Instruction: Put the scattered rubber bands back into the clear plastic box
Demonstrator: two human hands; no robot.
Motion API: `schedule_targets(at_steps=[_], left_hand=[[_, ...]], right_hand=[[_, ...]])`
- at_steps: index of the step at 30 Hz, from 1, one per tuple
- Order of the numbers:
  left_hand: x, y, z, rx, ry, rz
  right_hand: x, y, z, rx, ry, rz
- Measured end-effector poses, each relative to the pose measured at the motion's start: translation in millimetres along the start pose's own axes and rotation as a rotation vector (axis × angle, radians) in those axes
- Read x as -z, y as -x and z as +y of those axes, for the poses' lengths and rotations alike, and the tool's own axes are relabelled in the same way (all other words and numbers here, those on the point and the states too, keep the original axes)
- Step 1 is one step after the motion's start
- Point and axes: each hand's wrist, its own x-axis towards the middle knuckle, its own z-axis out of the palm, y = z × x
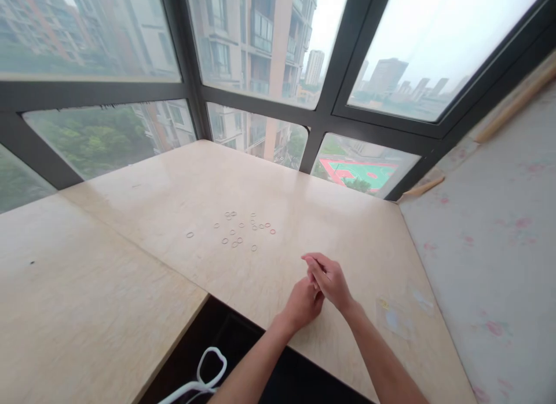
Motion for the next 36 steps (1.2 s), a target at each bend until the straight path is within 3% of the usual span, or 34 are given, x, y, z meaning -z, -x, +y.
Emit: schedule_targets(at_steps=[3, 5, 9, 13, 16, 21, 29, 36], left_hand=[[2.9, 1, 2, -0.006, -0.004, -0.041], [6.4, 1, 7, -0.006, 0.014, -0.07], [11.2, 1, 14, 0.059, 0.022, -0.067], [9.1, 2, 12, 0.094, 0.051, -0.043], [5.9, 3, 8, 0.097, 0.083, -0.018], [5.3, 3, 6, 0.101, 0.117, -0.015], [4.4, 2, 6, 0.11, 0.045, 0.02], [5.7, 1, 7, 0.111, -0.008, 0.022]], right_hand=[[-29, -57, -6, 0.045, 0.177, -0.17], [-50, -94, -9, 0.132, 0.458, -0.403], [-95, -153, -11, 0.189, 0.634, -0.542], [-130, -184, -7, 0.208, 0.813, -0.635], [-145, -194, -5, 0.224, 0.91, -0.685], [-152, -200, -9, 0.243, 1.002, -0.75], [-143, -201, -11, 0.208, 0.99, -0.832], [-112, -178, -7, 0.172, 0.765, -0.704]])
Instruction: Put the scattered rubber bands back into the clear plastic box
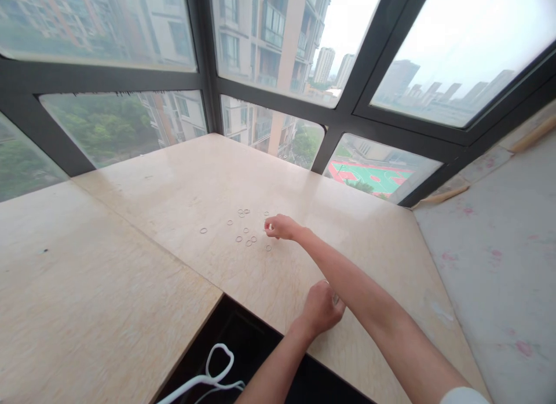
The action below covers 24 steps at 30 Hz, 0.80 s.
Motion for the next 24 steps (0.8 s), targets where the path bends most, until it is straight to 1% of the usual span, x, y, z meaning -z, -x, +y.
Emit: schedule_targets(at_steps=[4, 7, 9, 12, 15, 18, 20, 22, 24], left_hand=[[1.5, -2, 1, -0.012, 0.005, -0.015], [1.2, -2, 1, -0.029, 0.074, -0.015], [0.2, -3, -1, -0.028, 0.097, -0.006], [-1.8, -3, -5, -0.04, 0.108, -0.007], [-3.5, -4, -9, -0.056, 0.117, -0.008], [-4.6, -4, -12, -0.058, 0.111, -0.006], [-4.7, -4, -13, -0.058, 0.102, -0.006], [-4.6, -4, -13, -0.059, 0.091, -0.005], [-4.3, -5, -14, -0.06, 0.078, -0.008]], right_hand=[[-1, 45, 16, -0.015, -0.17, 0.129], [3, 92, 40, -0.09, -0.268, 0.248], [8, 131, 62, -0.177, -0.308, 0.342], [17, 201, 95, -0.34, -0.328, 0.476], [23, 274, 117, -0.498, -0.316, 0.557], [20, 336, 123, -0.63, -0.284, 0.573], [15, 368, 120, -0.693, -0.26, 0.541], [6, 391, 114, -0.738, -0.236, 0.487], [-3, 405, 109, -0.773, -0.211, 0.432]])
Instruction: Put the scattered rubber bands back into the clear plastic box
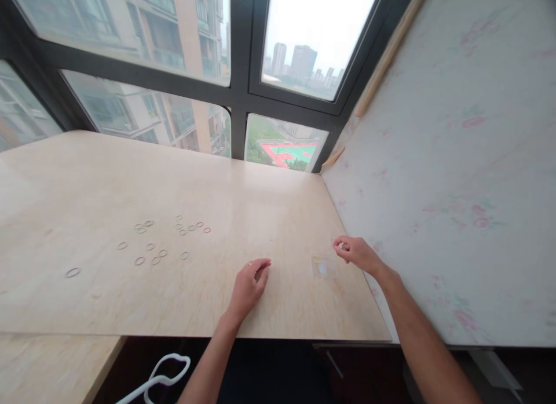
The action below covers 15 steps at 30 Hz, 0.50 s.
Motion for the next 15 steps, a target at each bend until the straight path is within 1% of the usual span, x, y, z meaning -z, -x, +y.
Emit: schedule_targets(at_steps=[2, 4, 10, 15], left_hand=[[0.3, 0, -1, -0.001, -0.016, -0.002], [0.6, -1, -1, -0.002, -0.031, -0.002], [2.0, -2, 1, 0.012, -0.047, -0.018], [2.6, -2, 2, 0.022, -0.029, -0.013]], right_hand=[[-5, 10, 5, -0.022, 0.045, -0.028], [-12, 14, 9, -0.03, 0.081, -0.05], [-27, 8, 15, 0.007, 0.134, -0.099], [-27, 6, 15, 0.025, 0.15, -0.102]])
